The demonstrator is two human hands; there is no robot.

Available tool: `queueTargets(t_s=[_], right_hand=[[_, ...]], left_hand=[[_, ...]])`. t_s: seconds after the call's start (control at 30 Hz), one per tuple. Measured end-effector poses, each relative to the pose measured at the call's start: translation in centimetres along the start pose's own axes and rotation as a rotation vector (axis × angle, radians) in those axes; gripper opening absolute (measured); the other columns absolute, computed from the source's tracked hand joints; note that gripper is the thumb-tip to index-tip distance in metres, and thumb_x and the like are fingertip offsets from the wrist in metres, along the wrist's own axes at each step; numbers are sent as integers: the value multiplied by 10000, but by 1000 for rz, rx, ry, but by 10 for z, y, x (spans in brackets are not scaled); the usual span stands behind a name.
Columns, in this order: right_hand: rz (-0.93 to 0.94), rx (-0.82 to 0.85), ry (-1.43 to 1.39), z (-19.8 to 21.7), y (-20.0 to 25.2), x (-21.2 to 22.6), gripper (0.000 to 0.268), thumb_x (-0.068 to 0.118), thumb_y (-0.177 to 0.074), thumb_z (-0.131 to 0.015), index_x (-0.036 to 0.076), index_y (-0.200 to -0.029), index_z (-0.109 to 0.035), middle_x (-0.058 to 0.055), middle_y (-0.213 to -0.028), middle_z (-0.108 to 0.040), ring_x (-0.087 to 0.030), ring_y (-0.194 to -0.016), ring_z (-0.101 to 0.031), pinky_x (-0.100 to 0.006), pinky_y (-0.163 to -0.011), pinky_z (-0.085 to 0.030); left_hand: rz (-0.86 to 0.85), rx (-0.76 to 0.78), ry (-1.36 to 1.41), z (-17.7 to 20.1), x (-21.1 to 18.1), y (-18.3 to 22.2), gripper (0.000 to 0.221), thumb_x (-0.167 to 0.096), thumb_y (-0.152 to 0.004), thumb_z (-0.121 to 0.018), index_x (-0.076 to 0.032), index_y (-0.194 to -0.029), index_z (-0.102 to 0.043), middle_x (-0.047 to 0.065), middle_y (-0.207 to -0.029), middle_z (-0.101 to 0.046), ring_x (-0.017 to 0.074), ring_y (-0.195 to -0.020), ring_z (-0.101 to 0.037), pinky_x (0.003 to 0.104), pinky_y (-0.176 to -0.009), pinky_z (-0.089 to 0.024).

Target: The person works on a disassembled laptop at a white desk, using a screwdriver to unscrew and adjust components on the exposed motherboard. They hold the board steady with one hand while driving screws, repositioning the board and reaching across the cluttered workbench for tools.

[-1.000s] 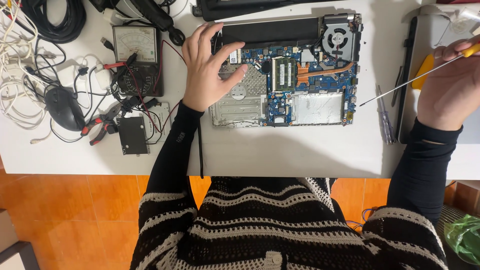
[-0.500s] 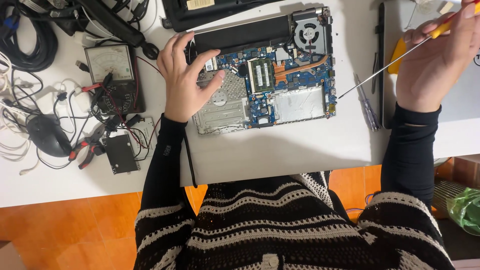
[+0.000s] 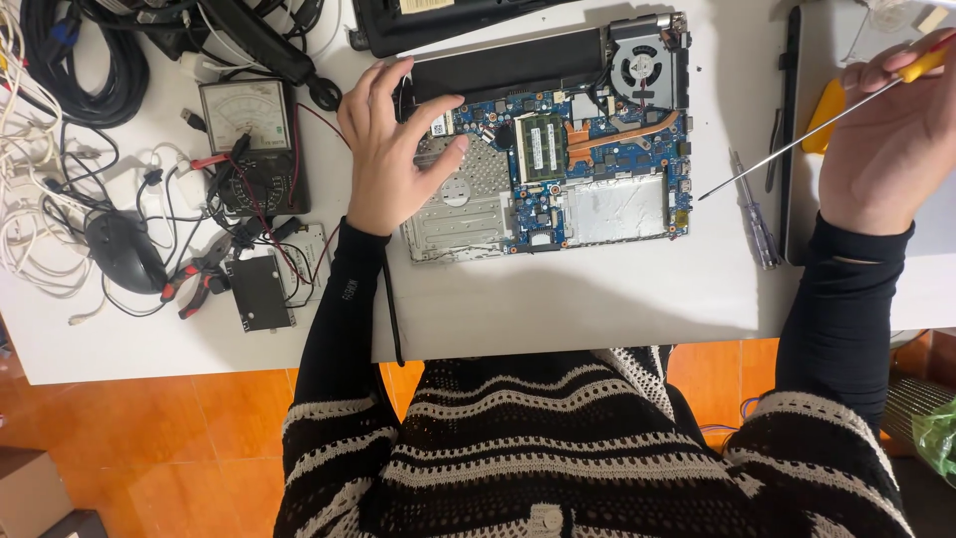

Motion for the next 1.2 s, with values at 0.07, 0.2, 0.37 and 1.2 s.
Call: queueTargets(t_s=[0.07,0.2,0.37,1.2], right_hand=[[6,2,-1,-4,0,-1,131,173,-1238,-594,84,-1154,-547,-10,-852,-512,-110,-726,-457,-266,-714,-380],[19,5,0,-14,1,-4,137,172,-1235,-595,86,-1140,-547,-10,-848,-511,-109,-720,-453,-265,-710,-378],[70,-41,56,-6,16,14,145,170,-1232,-597,88,-1124,-547,-10,-842,-510,-108,-714,-448,-264,-706,-376],[172,-36,24,-91,-103,65,195,161,-1214,-606,96,-1040,-547,-12,-816,-503,-103,-680,-423,-257,-684,-366]], left_hand=[[-3,3,1,0,-1,0,299,-345,-1020,-830,-234,-1285,-747,109,-1582,-368,368,-1504,-278,564,-1237,-184],[-1,14,15,1,0,0,288,-341,-1019,-832,-220,-1269,-755,112,-1583,-383,373,-1503,-281,563,-1232,-189],[-16,25,27,3,-5,-3,295,-325,-1019,-835,-204,-1273,-749,114,-1584,-400,373,-1510,-283,560,-1239,-189],[60,70,-15,0,-3,-3,497,-352,-1007,-821,-146,-1414,-625,135,-1589,-386,373,-1506,-280,560,-1237,-176]])
Point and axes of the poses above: each hand's wrist, its own y-axis away from the middle knuckle, its own z-axis out of the back of the hand, x = y × z, the point moved 9 cm from there along -y, towards the middle knuckle
